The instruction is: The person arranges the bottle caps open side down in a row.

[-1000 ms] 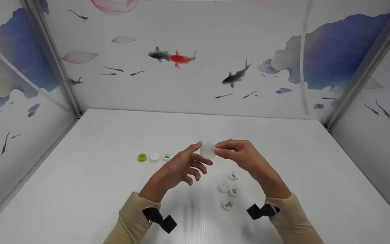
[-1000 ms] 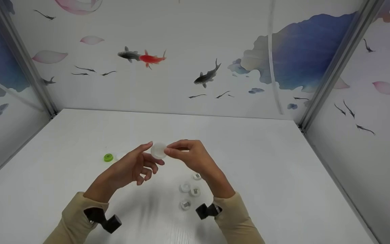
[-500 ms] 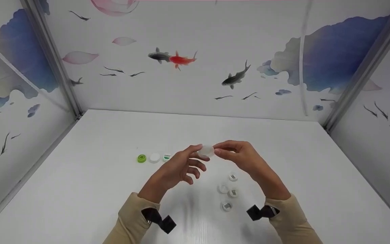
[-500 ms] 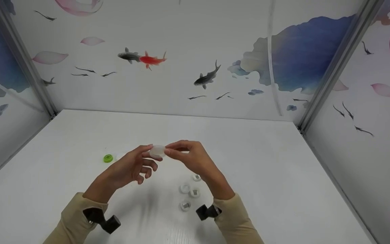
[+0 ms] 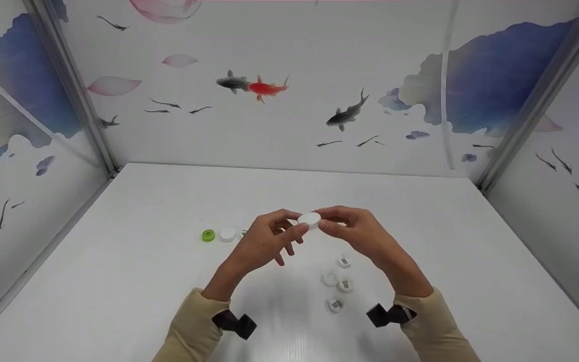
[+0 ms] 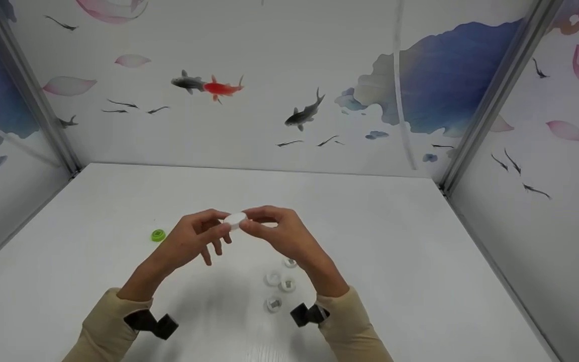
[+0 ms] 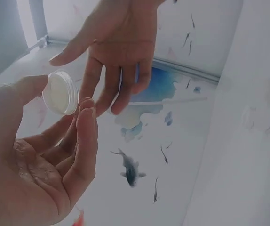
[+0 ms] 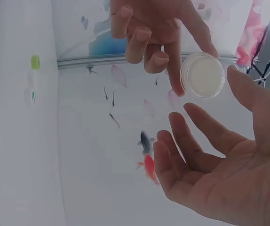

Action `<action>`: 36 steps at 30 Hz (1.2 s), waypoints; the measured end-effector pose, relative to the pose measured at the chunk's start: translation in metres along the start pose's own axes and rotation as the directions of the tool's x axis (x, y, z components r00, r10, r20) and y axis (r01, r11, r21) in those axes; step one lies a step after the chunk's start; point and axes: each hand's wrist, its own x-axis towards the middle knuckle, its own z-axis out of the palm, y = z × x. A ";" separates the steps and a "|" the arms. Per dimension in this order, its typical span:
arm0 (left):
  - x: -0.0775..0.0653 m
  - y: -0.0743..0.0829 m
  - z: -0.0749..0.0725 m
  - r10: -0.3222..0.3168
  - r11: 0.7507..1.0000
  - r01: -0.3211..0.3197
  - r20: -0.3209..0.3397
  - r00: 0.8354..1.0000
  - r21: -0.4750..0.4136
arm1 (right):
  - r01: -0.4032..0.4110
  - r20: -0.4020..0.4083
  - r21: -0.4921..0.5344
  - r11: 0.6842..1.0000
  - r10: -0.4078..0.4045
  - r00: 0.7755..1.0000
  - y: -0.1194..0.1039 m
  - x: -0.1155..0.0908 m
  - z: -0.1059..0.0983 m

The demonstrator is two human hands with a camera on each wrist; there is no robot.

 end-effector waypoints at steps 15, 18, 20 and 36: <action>-0.004 -0.005 -0.009 0.047 0.992 -0.048 0.016 0.999 0.121 | 0.074 0.046 -0.026 0.997 -0.073 0.996 0.005 0.004 0.005; -0.003 -0.005 -0.013 0.031 0.990 -0.032 0.014 0.999 0.139 | 0.118 0.062 -0.054 0.992 -0.115 0.991 0.007 0.007 0.006; -0.003 -0.006 -0.015 0.022 0.988 -0.021 -0.003 1.000 0.152 | 0.144 0.069 -0.068 0.987 -0.139 0.988 0.009 0.010 0.009; 0.010 -0.040 -0.046 -0.188 0.948 0.220 -0.153 0.970 0.229 | 0.170 0.229 -0.171 0.970 -0.129 0.965 0.022 0.079 0.041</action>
